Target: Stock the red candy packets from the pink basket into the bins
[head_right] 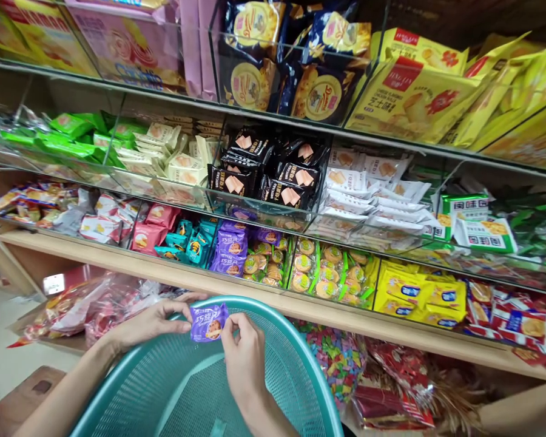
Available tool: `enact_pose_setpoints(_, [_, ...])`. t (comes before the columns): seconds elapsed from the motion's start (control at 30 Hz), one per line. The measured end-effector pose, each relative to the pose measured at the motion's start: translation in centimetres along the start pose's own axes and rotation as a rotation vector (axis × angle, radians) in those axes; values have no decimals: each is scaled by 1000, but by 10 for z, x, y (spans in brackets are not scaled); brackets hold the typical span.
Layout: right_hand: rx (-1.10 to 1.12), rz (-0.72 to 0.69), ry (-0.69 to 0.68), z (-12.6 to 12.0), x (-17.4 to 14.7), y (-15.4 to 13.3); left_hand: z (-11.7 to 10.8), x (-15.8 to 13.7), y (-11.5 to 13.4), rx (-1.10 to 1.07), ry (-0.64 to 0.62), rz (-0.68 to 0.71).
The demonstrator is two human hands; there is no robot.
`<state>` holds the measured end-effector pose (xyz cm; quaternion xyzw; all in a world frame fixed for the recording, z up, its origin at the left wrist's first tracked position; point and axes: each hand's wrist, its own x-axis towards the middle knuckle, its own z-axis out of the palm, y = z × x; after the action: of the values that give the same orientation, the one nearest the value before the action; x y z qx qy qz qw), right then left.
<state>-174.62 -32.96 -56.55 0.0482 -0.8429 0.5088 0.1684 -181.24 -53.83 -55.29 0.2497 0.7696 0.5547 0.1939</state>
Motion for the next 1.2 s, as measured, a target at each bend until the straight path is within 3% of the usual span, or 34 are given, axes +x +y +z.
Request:
enact_pose_setpoints(0.5, [120,108,-18,4,1,3,-2,1,-2,29,-26,27])
enact_pose_setpoints(0.83, [10,16,-7,3,0,6,-1,2,-4,52,-9,33])
enact_pose_setpoints(1.2, [39,67,-24,0,0,6,-1,0,-4,-29,-52,18])
